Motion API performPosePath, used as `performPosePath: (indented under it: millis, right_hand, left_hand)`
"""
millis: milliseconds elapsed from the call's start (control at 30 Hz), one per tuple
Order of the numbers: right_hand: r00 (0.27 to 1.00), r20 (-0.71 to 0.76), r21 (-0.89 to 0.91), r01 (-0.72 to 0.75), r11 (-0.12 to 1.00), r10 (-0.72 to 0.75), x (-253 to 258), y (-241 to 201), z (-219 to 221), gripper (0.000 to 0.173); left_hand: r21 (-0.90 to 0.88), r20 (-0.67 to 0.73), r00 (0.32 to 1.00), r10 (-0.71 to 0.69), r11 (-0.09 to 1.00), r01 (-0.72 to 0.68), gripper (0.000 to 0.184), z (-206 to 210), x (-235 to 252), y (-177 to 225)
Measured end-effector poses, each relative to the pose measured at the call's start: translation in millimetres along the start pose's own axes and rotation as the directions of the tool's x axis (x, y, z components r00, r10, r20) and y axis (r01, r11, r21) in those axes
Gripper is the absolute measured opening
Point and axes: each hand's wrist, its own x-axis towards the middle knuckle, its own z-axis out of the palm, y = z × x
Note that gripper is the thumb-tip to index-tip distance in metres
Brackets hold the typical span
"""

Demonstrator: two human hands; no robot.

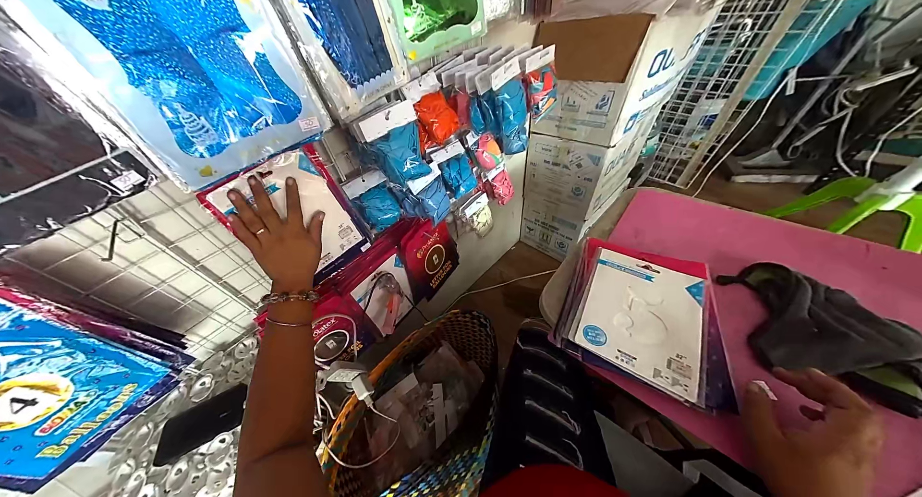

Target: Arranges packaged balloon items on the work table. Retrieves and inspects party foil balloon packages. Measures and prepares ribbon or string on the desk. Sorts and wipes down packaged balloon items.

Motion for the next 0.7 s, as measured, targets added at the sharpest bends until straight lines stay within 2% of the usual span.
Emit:
performPosePath:
  millis: [267,400,467,533,600,633,700]
  right_hand:
    - [1.0,0.017,-0.001,0.001,1.0,-0.001,0.1,-2.8,-3.0,0.056]
    - [1.0,0.011,0.019,-0.012,1.0,0.012,-0.2,-1.9,-3.5,0.057]
    - [1.0,0.014,0.024,-0.019,1.0,0.018,0.2,-1.4,-3.5,0.059]
    - [1.0,0.011,0.026,-0.005,1.0,0.005,0.2,-0.5,-2.9,0.057]
    - [1.0,0.007,0.036,0.006,0.999,-0.006,-0.4,0.1,-2.4,0.057]
    - [1.0,0.01,0.039,0.01,0.999,-0.01,-0.2,-1.0,-2.6,0.058]
    - [0.999,0.019,0.037,0.026,0.999,-0.026,1.5,-3.8,-3.5,0.057]
  left_hand:
    - [-0.015,0.038,0.999,0.004,1.0,-0.003,0.075,-3.8,-5.4,-0.7]
    - [-0.056,0.035,0.999,-0.025,0.998,0.027,0.072,-0.5,-40.5,9.8]
    - [-0.106,0.048,0.999,-0.011,0.994,0.016,0.074,-3.3,-69.1,27.2]
    - [-0.215,0.134,0.989,0.068,0.976,-0.038,0.074,-17.6,-104.0,61.2]
    - [-0.389,0.191,0.957,0.216,0.912,-0.128,0.064,-40.4,-148.3,106.7]
    - [-0.463,0.158,0.934,0.32,0.859,-0.216,0.059,-49.9,-174.5,128.4]
    - [-0.606,0.11,0.837,0.536,0.704,-0.371,0.053,-70.3,-225.0,163.6]
